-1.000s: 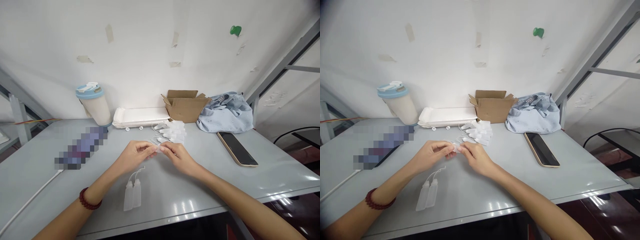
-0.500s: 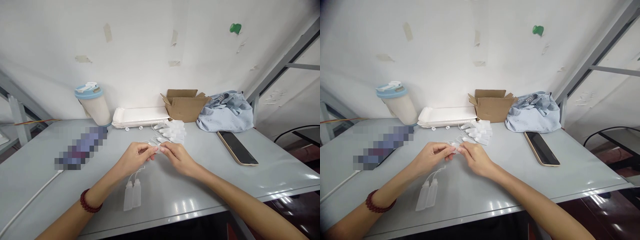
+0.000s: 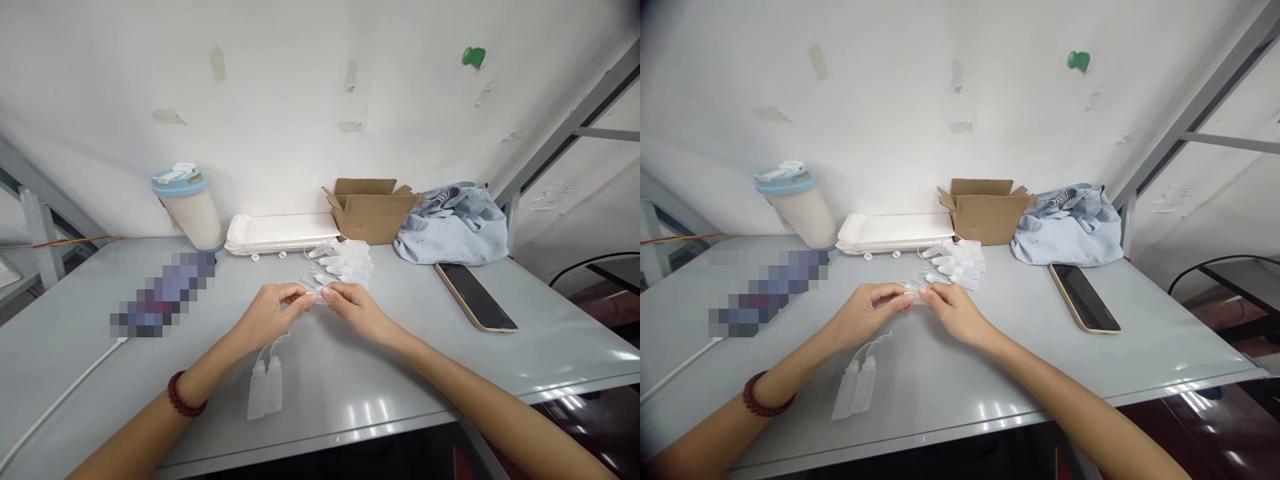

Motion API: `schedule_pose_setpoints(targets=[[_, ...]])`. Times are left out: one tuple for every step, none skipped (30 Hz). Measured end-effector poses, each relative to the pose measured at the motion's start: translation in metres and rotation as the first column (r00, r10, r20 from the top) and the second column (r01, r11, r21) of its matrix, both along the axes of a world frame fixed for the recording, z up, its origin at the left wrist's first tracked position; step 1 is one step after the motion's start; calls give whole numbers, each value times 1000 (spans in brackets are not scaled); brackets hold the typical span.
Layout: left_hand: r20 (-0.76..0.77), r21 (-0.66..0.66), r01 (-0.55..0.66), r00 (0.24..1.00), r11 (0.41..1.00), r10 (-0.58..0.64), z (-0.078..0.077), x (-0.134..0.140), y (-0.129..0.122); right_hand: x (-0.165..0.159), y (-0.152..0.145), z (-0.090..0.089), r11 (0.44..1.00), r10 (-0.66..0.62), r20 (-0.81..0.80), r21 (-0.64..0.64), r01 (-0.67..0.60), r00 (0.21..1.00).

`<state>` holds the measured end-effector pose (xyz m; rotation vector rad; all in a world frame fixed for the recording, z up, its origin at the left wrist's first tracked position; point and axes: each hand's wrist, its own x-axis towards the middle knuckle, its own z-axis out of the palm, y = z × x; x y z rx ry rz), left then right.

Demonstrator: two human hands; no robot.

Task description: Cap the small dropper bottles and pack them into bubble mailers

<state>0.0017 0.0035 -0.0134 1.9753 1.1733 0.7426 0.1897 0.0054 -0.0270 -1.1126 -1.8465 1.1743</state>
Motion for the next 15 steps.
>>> schedule_pose_setpoints(targets=[[-13,10,-5,1000,1000,5,-1,-2,2,0,0,0,998,-32,29,58,30,999],[-29,22,-24,999,999,25,-2,-4,6,1,1,-1,989,-73,61,131,64,995],[-49,40,-59,997,997,61,-4,-8,10,2,1,-2,972,-121,95,216,98,988],[-76,67,-105,991,992,110,-6,-13,15,4,3,-3,945,-173,132,303,126,976],[-111,109,-159,979,981,171,-10,-19,21,5,4,-4,910,-228,170,386,148,959],[-147,171,-212,960,962,237,-14,-26,28,7,6,-6,874,-279,213,459,156,936],[-196,260,-243,934,934,298,-19,-34,35,8,8,-9,841,-327,263,519,153,908],[-237,366,-255,904,895,355,-24,-43,43,9,10,-11,811,-372,316,568,141,872],[-266,453,-253,877,855,401,-29,-52,50,10,13,-14,788,-412,373,603,121,831],[-288,502,-236,861,832,418,-34,-60,57,10,15,-17,771,-449,427,629,98,785],[-313,521,-204,858,829,407,-38,-67,63,10,16,-20,762,-480,480,643,77,734],[-330,528,-177,858,830,393,-42,-72,69,10,18,-22,759,-506,527,649,61,682],[-346,527,-154,859,836,377,-45,-77,73,10,19,-23,759,-528,567,649,51,633],[-356,524,-137,862,841,361,-48,-80,76,10,19,-24,761,-545,598,647,47,588],[-360,522,-128,863,843,354,-50,-81,78,9,19,-24,762,-558,619,645,47,553]])
